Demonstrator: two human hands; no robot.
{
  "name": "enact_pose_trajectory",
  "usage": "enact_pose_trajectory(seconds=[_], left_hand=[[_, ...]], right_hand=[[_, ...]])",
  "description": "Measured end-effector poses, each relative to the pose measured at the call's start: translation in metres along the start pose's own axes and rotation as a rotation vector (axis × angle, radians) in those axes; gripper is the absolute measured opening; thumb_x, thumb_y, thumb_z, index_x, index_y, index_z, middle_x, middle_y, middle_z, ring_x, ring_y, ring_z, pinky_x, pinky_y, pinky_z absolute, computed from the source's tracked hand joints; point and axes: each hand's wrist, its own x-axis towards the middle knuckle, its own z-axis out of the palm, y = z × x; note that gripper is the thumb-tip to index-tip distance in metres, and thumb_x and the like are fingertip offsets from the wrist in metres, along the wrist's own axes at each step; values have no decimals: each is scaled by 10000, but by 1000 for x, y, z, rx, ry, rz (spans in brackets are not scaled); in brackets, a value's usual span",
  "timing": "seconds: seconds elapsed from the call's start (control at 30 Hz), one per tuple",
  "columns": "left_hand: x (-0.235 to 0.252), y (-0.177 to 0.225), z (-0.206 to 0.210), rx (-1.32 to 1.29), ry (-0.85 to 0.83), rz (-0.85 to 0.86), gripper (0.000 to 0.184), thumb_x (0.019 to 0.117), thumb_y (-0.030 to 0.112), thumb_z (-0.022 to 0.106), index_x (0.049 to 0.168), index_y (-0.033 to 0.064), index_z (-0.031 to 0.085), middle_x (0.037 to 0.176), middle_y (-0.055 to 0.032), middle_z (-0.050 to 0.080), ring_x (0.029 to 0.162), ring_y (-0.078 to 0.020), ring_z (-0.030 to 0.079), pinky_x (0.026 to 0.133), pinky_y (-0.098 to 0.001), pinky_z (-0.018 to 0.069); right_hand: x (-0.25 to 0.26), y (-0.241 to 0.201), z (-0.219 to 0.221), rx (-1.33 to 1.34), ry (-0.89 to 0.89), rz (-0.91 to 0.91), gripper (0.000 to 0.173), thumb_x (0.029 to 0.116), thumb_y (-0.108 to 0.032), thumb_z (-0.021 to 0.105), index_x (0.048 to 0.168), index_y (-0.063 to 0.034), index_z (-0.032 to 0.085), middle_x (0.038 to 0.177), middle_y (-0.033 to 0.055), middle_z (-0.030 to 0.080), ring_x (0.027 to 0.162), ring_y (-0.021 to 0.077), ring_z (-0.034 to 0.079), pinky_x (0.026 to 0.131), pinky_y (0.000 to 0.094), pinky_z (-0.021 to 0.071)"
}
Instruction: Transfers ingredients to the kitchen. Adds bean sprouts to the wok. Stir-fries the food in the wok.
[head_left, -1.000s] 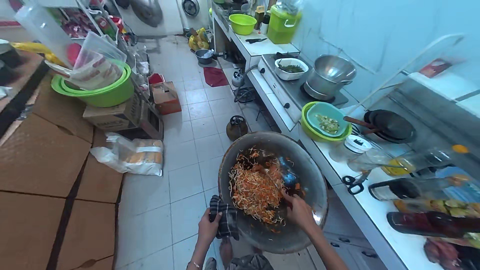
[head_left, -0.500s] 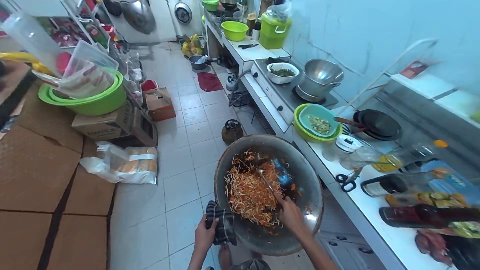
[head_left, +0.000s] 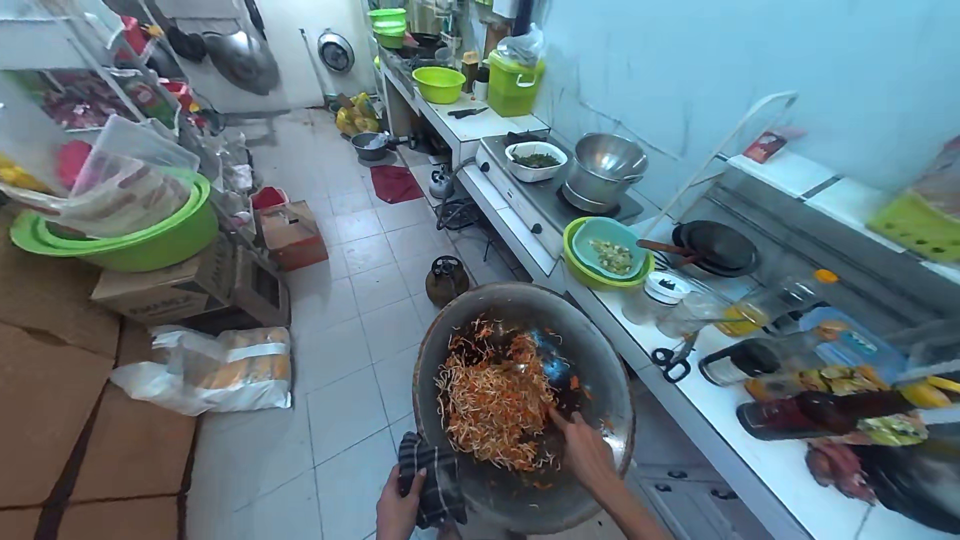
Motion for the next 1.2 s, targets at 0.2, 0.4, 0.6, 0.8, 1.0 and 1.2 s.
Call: enact_pose_trajectory(seconds=[0.2, 0.4, 0.6, 0.8, 1.0, 1.2], left_hand=[[4, -2, -1, 19, -34, 37, 476, 952, 210, 724, 1324, -53, 584, 1101, -243, 716, 1039, -337, 707, 970, -544, 534], [3, -4, -1, -1, -26, 28, 453, 954, 223, 725, 1305, -37, 605, 1089, -223, 723, 1028, -313, 712, 965, -536, 542], [0, 7, 5, 23, -5, -17, 478, 993, 200, 669, 1384, -40, 535, 1175, -265, 687, 1121, -386, 674, 1005, -596, 503], [-1, 7, 3, -19, -6, -16, 421, 989, 191, 684, 1341, -13, 573, 1123, -215, 713, 1055, -323, 705, 969, -544, 539], [-3, 12, 7, -6, 20, -49, 420, 992, 180, 682, 1348, -9, 566, 1120, -213, 712, 1054, -322, 705, 965, -544, 540], [-4, 15, 7, 22, 8, -45, 446, 990, 181, 682, 1366, -19, 549, 1138, -225, 707, 1085, -343, 695, 981, -558, 527]], right_hand=[[22, 9, -18, 15, -20, -53, 806, 874, -55, 664, 1597, -286, 395, 1472, 237, 507, 1164, 452, 636, 906, 621, 559], [-9, 44, -132, 11, -222, 2, 371, 999, -283, 580, 1299, -81, 666, 1157, 225, 699, 1046, 391, 694, 901, 616, 542], [29, 36, -132, -137, -536, 98, 421, 1048, -314, 525, 1250, 50, 590, 1108, 237, 643, 936, 320, 642, 852, 545, 507], [43, 8, -33, -91, -158, -153, 465, 1067, -307, 458, 1477, -94, 504, 1244, 276, 658, 1180, 462, 640, 961, 634, 520], [8, 71, -106, -255, -257, -106, 410, 1036, -363, 533, 1348, -123, 646, 1204, 258, 681, 1148, 463, 647, 932, 687, 500], [17, 29, -84, -39, -682, -91, 450, 1087, -419, 426, 1186, -22, 612, 849, 118, 626, 658, 208, 579, 665, 430, 505]])
